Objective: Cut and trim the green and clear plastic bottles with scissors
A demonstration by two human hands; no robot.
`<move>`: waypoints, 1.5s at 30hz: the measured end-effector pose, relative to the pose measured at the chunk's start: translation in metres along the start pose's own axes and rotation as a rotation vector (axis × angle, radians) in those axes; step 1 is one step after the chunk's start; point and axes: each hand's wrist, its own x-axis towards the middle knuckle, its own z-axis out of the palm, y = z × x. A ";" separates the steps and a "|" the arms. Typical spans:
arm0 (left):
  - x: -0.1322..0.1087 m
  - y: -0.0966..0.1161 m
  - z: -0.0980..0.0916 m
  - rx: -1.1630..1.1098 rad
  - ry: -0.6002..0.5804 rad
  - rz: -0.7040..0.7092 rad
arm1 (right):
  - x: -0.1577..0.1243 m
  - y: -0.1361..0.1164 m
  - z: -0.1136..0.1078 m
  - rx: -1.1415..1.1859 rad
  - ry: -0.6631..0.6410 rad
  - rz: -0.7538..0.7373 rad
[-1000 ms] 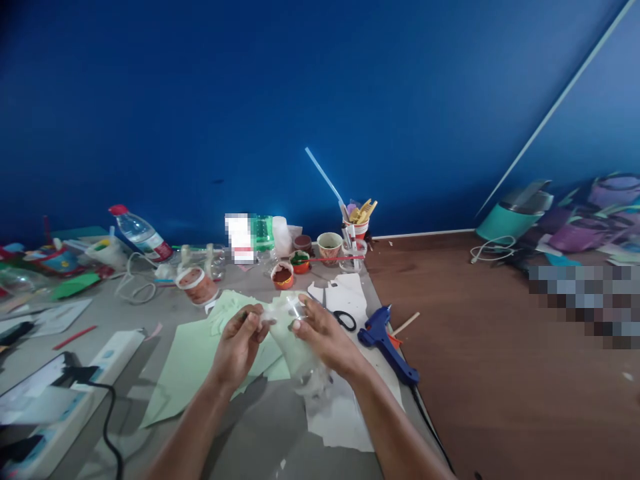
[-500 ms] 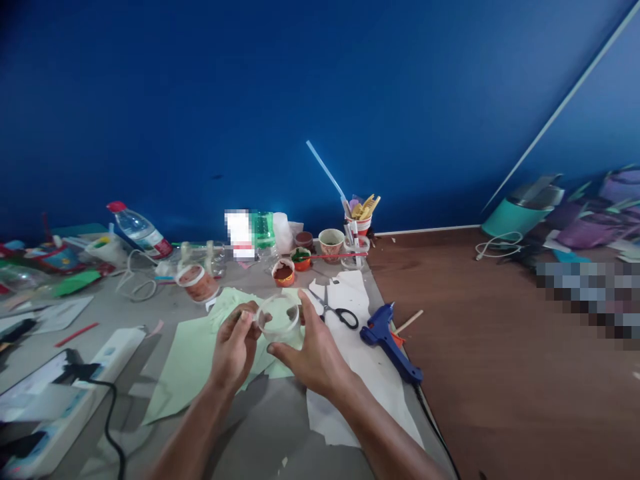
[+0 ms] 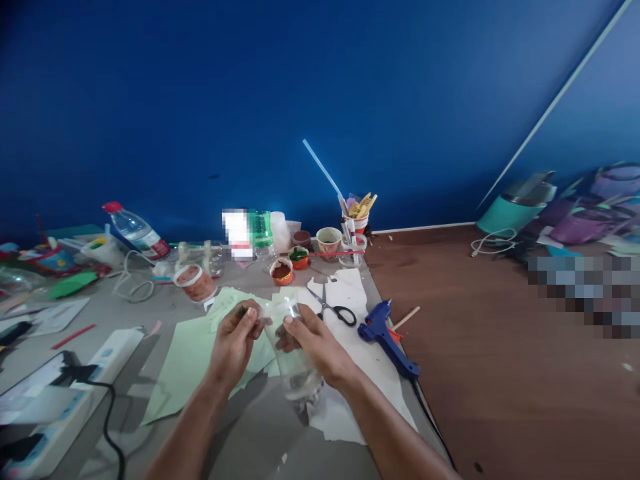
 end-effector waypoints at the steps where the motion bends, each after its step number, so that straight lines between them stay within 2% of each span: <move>1: 0.000 0.000 0.001 0.025 0.009 -0.012 | 0.000 0.001 0.000 -0.082 0.018 -0.022; 3: 0.000 -0.001 0.002 0.095 0.044 -0.022 | -0.001 0.004 0.001 -0.322 0.103 -0.071; 6: 0.000 -0.002 0.004 0.149 0.114 -0.008 | -0.003 0.008 0.003 -0.688 0.321 -0.153; 8: -0.001 -0.001 0.006 0.146 0.140 -0.003 | -0.005 0.008 0.004 -0.857 0.386 -0.237; 11: -0.002 0.003 0.007 0.281 0.171 0.048 | -0.006 0.006 0.006 -1.020 0.316 -0.319; 14: -0.005 0.006 0.008 0.498 0.207 0.192 | -0.007 0.000 0.008 -1.078 0.237 -0.252; 18: -0.009 0.007 0.010 0.553 0.147 0.316 | -0.008 -0.012 0.010 -0.926 0.182 0.078; 20: -0.009 0.007 0.009 0.500 0.086 0.330 | -0.009 -0.017 0.010 -0.794 0.157 0.137; 24: -0.010 0.008 0.008 0.226 -0.022 0.207 | -0.009 -0.020 0.011 -0.552 0.083 0.125; 29: -0.012 0.024 0.014 -0.233 -0.007 0.048 | -0.008 -0.018 0.011 -0.114 -0.113 0.113; 32: -0.008 0.039 0.005 -0.513 0.089 -0.035 | -0.008 -0.024 -0.007 0.117 -0.067 0.117; 35: 0.001 0.044 -0.013 -0.736 0.214 0.029 | -0.007 -0.033 -0.031 0.181 0.056 -0.068; 36: 0.003 0.043 -0.018 -0.749 0.226 0.034 | -0.007 -0.035 -0.036 0.171 0.094 -0.120; 38: 0.006 0.037 -0.019 -0.703 0.215 -0.020 | -0.006 -0.033 -0.038 0.174 0.047 -0.091; 40: 0.005 0.029 -0.013 -0.648 0.168 -0.082 | -0.005 -0.028 -0.031 0.216 -0.050 -0.041; 42: 0.002 0.023 -0.004 -0.605 0.103 -0.112 | -0.004 -0.023 -0.024 0.284 -0.095 -0.057; 45: -0.002 0.018 0.004 -0.558 0.028 -0.191 | -0.004 -0.021 -0.024 0.319 -0.081 -0.082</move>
